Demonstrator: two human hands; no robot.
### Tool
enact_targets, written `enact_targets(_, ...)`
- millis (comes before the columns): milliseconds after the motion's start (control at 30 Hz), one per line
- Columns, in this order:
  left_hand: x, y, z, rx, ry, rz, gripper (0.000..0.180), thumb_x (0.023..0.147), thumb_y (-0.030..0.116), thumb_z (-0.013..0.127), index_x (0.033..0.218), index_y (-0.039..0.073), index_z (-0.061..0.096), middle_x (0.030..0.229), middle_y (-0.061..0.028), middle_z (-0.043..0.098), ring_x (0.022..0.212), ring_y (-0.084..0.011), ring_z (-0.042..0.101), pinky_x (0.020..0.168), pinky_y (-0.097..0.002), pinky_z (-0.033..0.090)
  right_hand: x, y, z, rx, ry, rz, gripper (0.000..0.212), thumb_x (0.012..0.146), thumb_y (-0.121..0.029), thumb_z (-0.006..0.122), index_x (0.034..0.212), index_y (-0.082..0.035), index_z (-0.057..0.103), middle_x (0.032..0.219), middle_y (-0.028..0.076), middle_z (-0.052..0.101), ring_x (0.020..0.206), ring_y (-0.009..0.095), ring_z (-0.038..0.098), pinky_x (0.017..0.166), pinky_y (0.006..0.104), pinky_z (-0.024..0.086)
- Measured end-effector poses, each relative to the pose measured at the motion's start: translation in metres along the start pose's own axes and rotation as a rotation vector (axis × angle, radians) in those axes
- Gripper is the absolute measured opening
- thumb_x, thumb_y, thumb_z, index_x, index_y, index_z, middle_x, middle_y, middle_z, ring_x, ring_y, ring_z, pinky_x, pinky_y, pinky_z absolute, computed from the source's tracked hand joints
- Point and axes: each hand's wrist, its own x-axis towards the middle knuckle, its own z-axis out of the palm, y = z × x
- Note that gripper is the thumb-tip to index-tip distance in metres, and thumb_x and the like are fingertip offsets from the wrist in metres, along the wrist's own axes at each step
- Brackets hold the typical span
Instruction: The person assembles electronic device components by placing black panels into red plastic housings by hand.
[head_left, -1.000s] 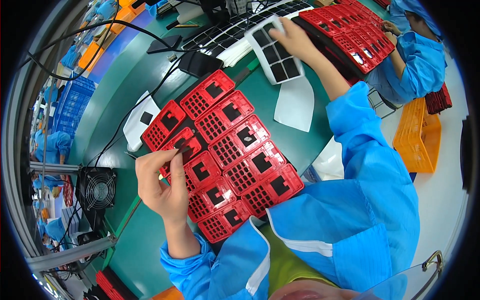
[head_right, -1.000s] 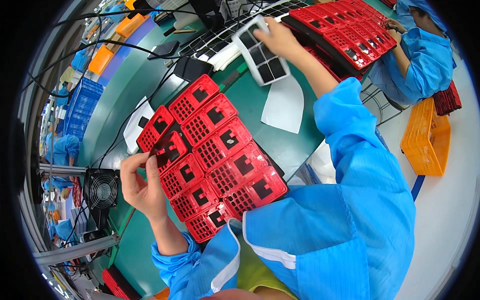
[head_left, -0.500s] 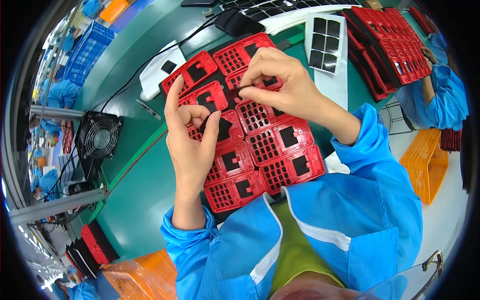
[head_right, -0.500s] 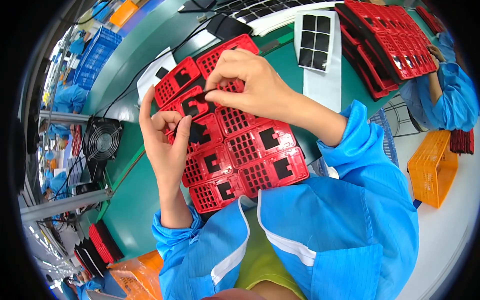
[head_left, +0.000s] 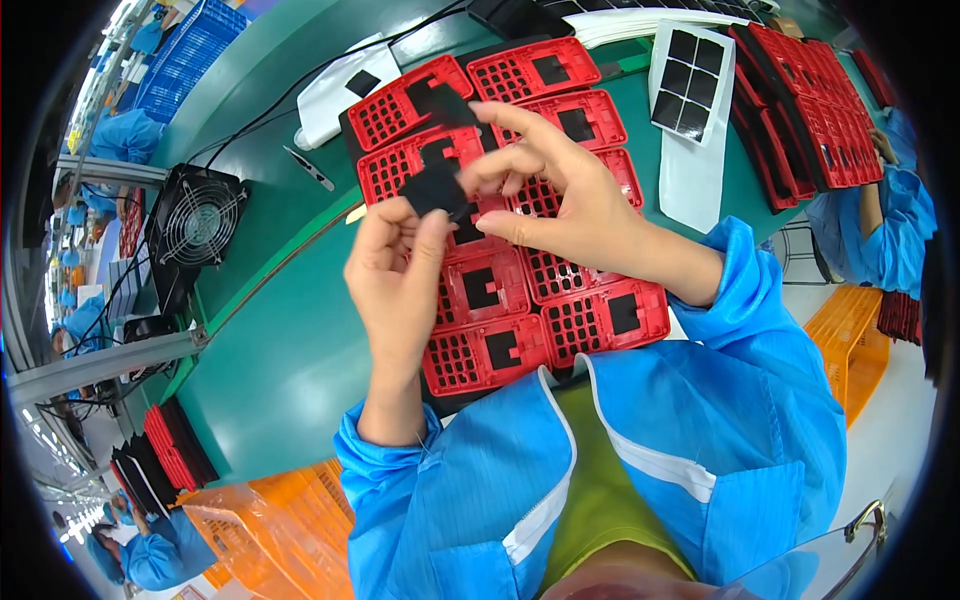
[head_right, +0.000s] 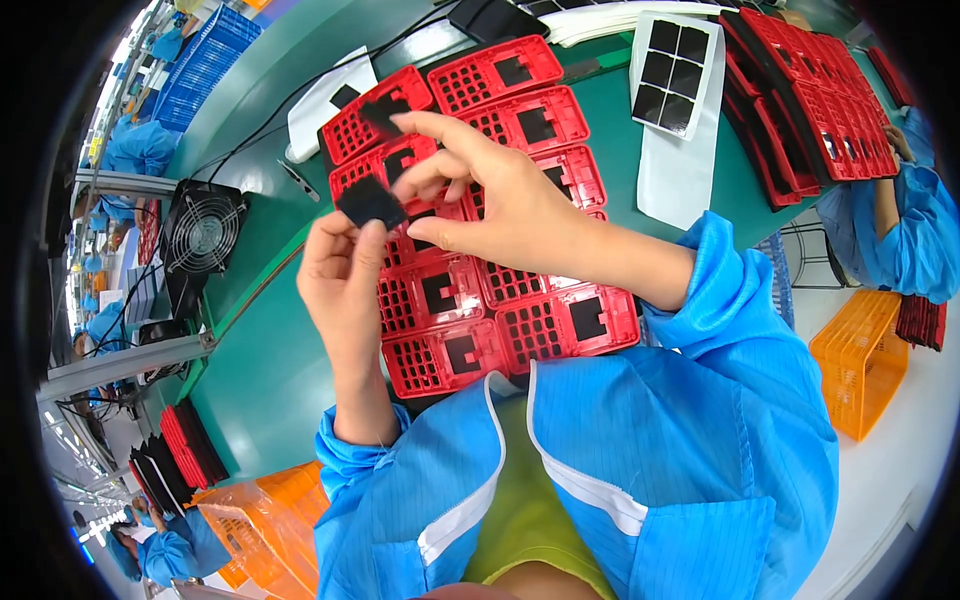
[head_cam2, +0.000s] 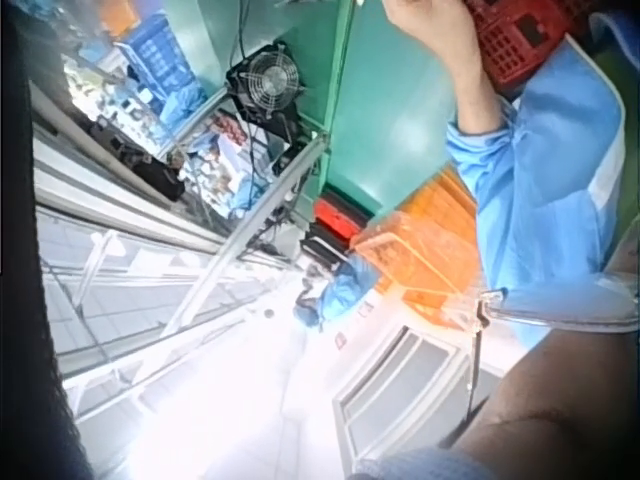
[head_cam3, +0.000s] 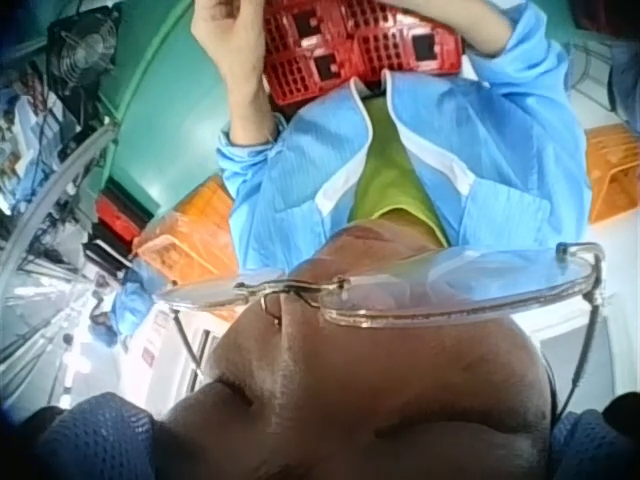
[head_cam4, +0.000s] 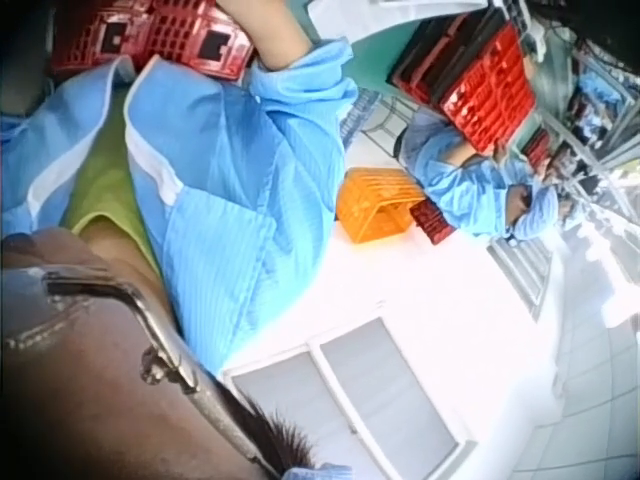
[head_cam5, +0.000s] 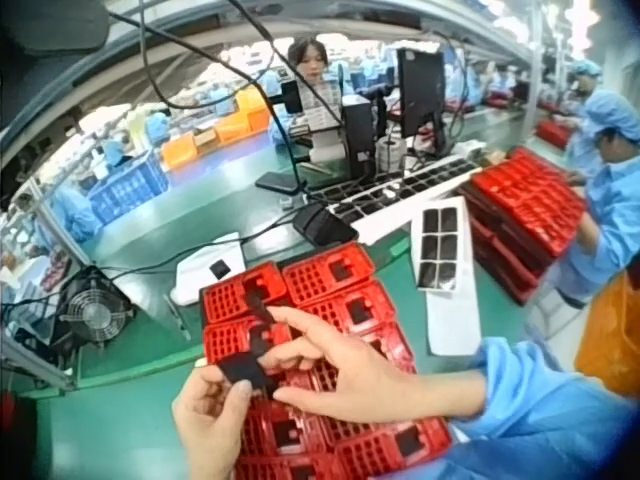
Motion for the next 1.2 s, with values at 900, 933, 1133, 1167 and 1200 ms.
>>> enact_targets(900, -0.004, 0.002, -0.005, 0.655, -0.103, -0.129, 0.054, 0.080, -0.002, 0.068, 0.128, 0.006, 0.046, 0.073, -0.0062, 0.065, 0.057, -0.0131, 0.051, 0.056, -0.0289, 0.043, -0.012, 0.006, -0.010, -0.676, -0.177, -0.126, 0.077, 0.071, -0.010, 0.077, 0.138, -0.009, 0.039, 0.105, 0.016, 0.057, 0.099, 0.035, 0.057, 0.087, 0.0456, 0.046)
enact_targets(933, -0.004, 0.001, -0.004, 0.656, -0.105, -0.128, 0.054, 0.080, -0.002, 0.068, 0.128, 0.006, 0.046, 0.073, -0.0062, 0.065, 0.057, -0.0131, 0.051, 0.056, -0.0289, 0.043, -0.012, 0.006, -0.010, -0.674, -0.179, -0.122, 0.077, 0.071, -0.010, 0.077, 0.138, -0.009, 0.039, 0.105, 0.016, 0.057, 0.099, 0.035, 0.057, 0.086, 0.0453, 0.046)
enact_targets(1133, -0.007, -0.003, 0.000, 0.644, -0.065, -0.119, 0.054, 0.080, 0.000, 0.069, 0.128, 0.006, 0.046, 0.073, -0.0063, 0.066, 0.056, -0.0138, 0.052, 0.055, -0.0293, 0.043, -0.015, 0.007, -0.010, -0.696, -0.178, -0.083, 0.082, 0.069, -0.005, 0.078, 0.141, -0.010, 0.039, 0.107, 0.011, 0.058, 0.102, 0.028, 0.058, 0.091, 0.0418, 0.046)
enact_targets(1167, -0.007, -0.004, 0.000, 0.660, -0.066, -0.108, 0.053, 0.080, 0.000, 0.069, 0.128, 0.006, 0.047, 0.073, -0.0063, 0.065, 0.057, -0.0141, 0.052, 0.056, -0.0294, 0.043, -0.015, 0.007, -0.009, -0.695, -0.177, -0.089, 0.081, 0.070, -0.005, 0.078, 0.141, -0.010, 0.040, 0.108, 0.011, 0.058, 0.103, 0.028, 0.058, 0.091, 0.0419, 0.046)
enact_targets(1200, -0.008, -0.004, 0.000, 0.675, -0.067, -0.097, 0.053, 0.080, 0.000, 0.068, 0.127, 0.006, 0.047, 0.073, -0.0063, 0.065, 0.057, -0.0144, 0.053, 0.056, -0.0295, 0.043, -0.015, 0.008, -0.009, -0.693, -0.177, -0.086, 0.081, 0.070, -0.005, 0.078, 0.141, -0.010, 0.040, 0.108, 0.011, 0.058, 0.103, 0.028, 0.058, 0.091, 0.0419, 0.046)
